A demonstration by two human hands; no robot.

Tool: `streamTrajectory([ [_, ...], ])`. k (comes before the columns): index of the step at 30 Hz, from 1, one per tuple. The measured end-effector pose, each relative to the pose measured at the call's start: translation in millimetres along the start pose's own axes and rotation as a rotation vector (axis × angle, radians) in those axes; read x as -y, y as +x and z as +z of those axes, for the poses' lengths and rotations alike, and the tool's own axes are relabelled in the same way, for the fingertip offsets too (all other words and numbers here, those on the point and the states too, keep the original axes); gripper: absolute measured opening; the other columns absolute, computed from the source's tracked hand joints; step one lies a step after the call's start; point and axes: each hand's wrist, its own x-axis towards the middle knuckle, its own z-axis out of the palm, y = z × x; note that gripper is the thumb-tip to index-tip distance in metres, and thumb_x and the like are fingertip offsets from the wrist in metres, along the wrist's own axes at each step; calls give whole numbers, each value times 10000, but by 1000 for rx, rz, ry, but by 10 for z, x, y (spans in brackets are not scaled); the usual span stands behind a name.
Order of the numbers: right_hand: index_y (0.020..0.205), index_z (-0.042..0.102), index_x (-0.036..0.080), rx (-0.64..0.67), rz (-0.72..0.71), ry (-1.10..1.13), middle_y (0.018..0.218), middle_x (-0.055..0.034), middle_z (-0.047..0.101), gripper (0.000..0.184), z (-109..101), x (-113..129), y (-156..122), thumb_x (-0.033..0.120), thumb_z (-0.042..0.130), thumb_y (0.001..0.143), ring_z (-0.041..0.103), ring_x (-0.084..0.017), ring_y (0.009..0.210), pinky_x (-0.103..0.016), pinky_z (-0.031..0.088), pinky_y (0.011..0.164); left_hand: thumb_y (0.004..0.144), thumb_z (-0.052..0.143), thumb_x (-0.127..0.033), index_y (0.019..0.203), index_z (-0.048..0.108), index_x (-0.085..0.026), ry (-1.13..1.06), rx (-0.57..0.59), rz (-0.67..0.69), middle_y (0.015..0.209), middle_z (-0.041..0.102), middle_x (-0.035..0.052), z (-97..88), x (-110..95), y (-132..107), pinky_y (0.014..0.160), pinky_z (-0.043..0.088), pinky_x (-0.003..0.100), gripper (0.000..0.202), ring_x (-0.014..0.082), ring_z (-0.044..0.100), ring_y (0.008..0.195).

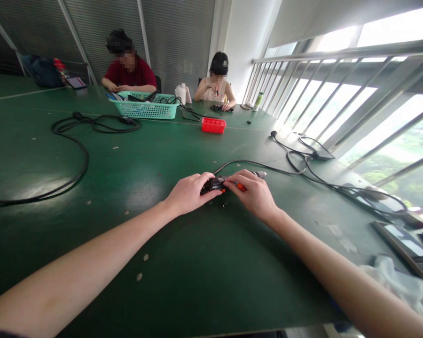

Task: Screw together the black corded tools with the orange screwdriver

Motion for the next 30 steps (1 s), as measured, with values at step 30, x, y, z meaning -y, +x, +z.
streamTrajectory([
  [30, 1274, 651, 221, 543, -183, -53, 1157, -74, 694, 346, -176, 238, -87, 437, 563, 1019, 689, -205, 950, -315, 514, 815, 942, 736, -293, 1315, 534, -261, -119, 6, 48, 1362, 655, 54, 37, 104, 32, 1096, 468, 456, 425, 282, 613, 1263],
])
